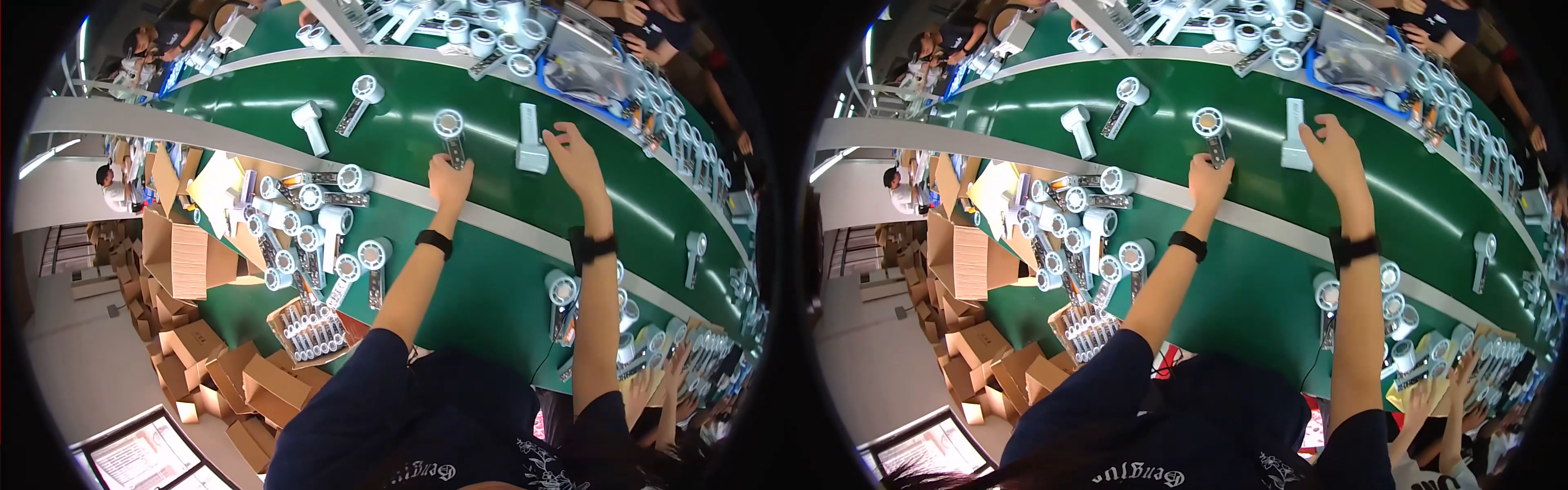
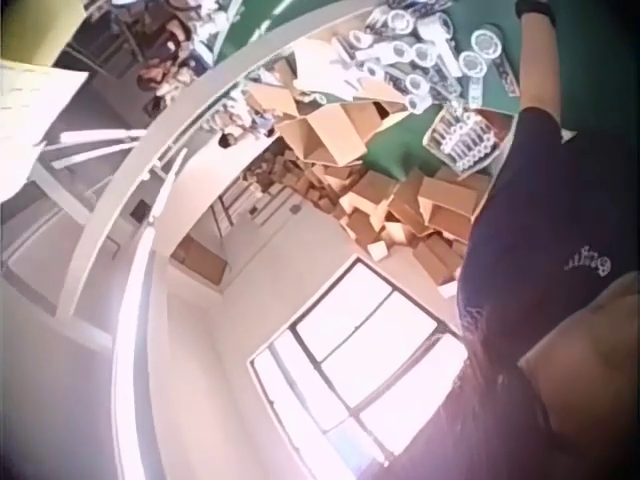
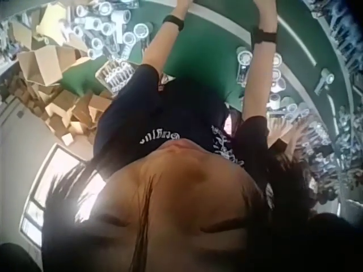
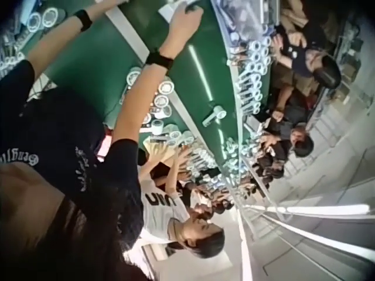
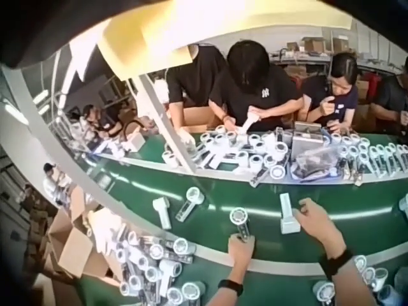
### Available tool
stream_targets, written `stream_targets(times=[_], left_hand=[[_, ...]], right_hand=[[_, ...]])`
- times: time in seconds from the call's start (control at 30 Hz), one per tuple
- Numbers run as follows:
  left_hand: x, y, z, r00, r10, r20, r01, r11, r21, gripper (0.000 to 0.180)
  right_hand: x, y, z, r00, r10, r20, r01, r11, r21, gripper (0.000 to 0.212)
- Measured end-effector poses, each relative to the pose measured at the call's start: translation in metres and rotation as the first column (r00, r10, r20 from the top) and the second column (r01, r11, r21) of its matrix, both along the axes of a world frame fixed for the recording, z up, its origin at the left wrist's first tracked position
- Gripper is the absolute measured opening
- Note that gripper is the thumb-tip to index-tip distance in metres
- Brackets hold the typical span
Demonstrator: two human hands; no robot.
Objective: The person picks up handheld fans from an assembly line, presses buttons on the handles to test the fans and digital displays, and then places them back down. This process is repeated multiple times, sometimes testing two fans at once.
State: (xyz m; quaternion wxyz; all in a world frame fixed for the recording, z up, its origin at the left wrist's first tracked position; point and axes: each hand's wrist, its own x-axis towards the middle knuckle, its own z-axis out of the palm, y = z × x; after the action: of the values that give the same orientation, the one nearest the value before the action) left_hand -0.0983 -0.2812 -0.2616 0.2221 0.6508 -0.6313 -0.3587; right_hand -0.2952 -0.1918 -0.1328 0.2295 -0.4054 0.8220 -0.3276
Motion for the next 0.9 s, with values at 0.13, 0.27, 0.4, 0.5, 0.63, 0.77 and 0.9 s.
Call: stream_targets(times=[0.13,0.27,0.4,0.5,0.63,0.77,0.9], left_hand=[[0.007,-0.015,-0.002,0.999,0.018,0.029,-0.021,0.995,0.094,0.049],[0.033,-0.025,0.003,0.968,0.038,-0.246,0.026,0.968,0.251,0.032],[0.062,-0.008,0.016,0.770,0.236,-0.593,0.061,0.898,0.436,0.017],[0.080,0.023,0.037,0.765,0.228,-0.602,0.090,0.888,0.451,0.015],[0.112,0.070,0.080,0.778,0.212,-0.592,0.094,0.891,0.443,0.015],[0.148,0.109,0.103,0.848,0.104,-0.520,0.180,0.866,0.467,0.015],[0.182,0.151,0.105,0.834,0.058,-0.548,0.255,0.841,0.477,0.013]], right_hand=[[-0.012,-0.040,-0.112,0.994,-0.061,-0.087,0.073,0.987,0.144,0.070],[0.019,-0.049,-0.122,0.967,-0.097,-0.235,0.138,0.977,0.163,0.069],[0.044,-0.048,-0.094,0.999,0.009,0.053,-0.004,0.997,-0.081,0.052],[0.060,-0.030,-0.075,0.983,0.168,-0.067,-0.177,0.970,-0.164,0.044],[0.094,0.016,-0.054,0.907,0.397,-0.141,-0.417,0.894,-0.161,0.033],[0.129,0.088,-0.067,0.795,0.566,-0.216,-0.601,0.781,-0.166,0.027],[0.145,0.135,-0.071,0.690,0.608,-0.394,-0.689,0.719,-0.096,0.029]])
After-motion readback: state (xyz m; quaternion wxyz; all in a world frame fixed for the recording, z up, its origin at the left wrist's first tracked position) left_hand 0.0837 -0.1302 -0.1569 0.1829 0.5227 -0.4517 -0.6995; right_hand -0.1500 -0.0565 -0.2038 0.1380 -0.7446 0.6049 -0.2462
